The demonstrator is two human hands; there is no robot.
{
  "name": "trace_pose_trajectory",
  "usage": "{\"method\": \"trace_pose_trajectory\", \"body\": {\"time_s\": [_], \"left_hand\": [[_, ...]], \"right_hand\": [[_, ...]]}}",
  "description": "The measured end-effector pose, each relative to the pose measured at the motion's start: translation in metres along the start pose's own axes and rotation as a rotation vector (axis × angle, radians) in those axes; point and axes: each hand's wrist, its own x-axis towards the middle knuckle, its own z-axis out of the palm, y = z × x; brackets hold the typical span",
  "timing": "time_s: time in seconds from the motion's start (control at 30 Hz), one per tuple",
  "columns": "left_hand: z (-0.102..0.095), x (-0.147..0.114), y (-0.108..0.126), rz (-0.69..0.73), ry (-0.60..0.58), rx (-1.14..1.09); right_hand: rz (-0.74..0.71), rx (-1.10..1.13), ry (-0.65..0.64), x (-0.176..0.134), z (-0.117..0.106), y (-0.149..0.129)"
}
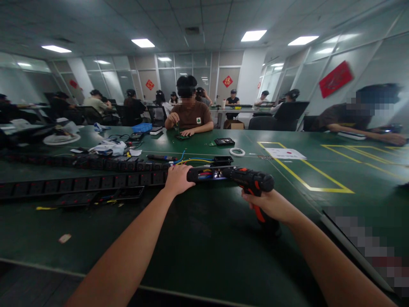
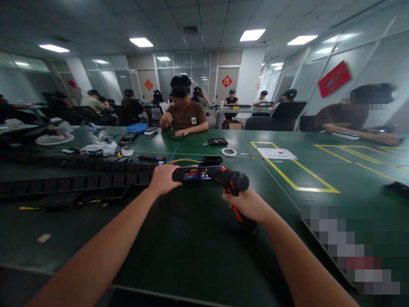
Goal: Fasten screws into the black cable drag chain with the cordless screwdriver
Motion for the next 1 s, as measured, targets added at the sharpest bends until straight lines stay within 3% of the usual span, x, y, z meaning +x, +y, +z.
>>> {"method": "trace_pose_trajectory", "body": {"time_s": [1.0], "left_hand": [[0.0008, 0.0005, 0.0, 0.003, 0.005, 0.002]], "right_hand": [[-0.02, 0.055, -0.028, -0.0016, -0.0003, -0.0035]]}}
